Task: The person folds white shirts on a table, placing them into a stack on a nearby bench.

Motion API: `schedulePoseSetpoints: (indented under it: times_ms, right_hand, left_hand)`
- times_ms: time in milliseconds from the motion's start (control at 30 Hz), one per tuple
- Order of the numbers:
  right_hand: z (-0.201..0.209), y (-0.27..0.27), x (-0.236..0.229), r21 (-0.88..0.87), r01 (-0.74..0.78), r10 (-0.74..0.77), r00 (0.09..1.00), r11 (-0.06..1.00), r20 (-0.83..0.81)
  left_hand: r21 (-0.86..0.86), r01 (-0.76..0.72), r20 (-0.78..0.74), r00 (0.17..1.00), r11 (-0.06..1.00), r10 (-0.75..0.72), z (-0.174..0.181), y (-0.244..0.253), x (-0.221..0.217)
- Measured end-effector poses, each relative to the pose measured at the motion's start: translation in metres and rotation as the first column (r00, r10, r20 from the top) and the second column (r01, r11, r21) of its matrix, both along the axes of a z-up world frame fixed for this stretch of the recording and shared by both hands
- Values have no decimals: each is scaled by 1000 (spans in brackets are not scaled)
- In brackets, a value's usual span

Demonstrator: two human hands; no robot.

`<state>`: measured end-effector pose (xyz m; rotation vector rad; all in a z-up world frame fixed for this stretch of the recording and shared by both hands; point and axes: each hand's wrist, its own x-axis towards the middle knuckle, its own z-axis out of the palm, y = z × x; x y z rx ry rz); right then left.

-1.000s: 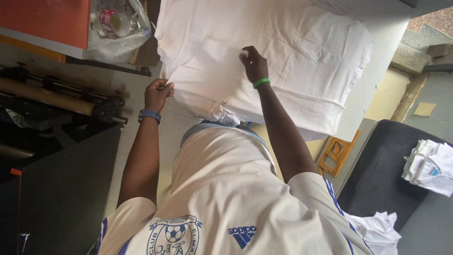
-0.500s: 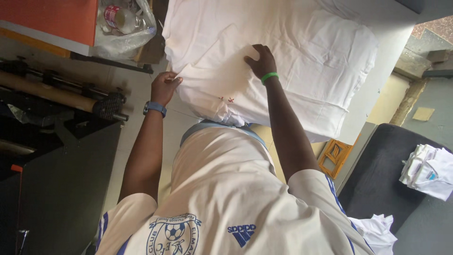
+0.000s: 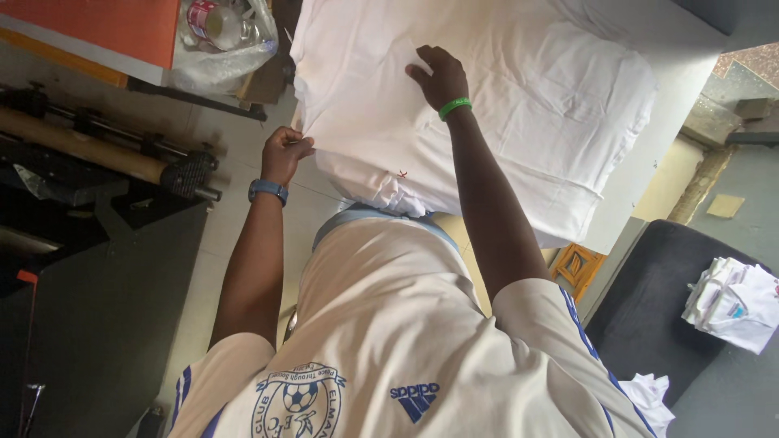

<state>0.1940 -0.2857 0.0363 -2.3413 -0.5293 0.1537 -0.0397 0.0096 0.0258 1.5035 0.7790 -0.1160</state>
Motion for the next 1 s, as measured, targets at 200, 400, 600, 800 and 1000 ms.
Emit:
schedulePoseSetpoints:
  times_ms: [200, 400, 600, 800, 1000]
  right_hand:
    - [31, 6, -11, -41, -84, 82, 996, 996, -46]
    - [63, 10, -60, -135, -233, 269, 846, 963, 461]
    - [10, 6, -143, -320, -344, 465, 742, 882, 484]
    - [-20, -8, -165, -182, -472, 502, 842, 863, 196]
    - [-13, -23, -143, 17, -302, 302, 953, 953, -8]
  left_hand:
    - [151, 63, -61, 997, 987, -54, -16, 6, 6]
    - [723, 18, 192, 955, 691, -225, 24, -32, 34]
    - [443, 351, 118, 890, 825, -441, 30, -76, 75]
    - [506, 415, -53, 890, 757, -453, 21, -85, 59]
    - [607, 311, -209, 950, 732, -231, 16, -96, 72]
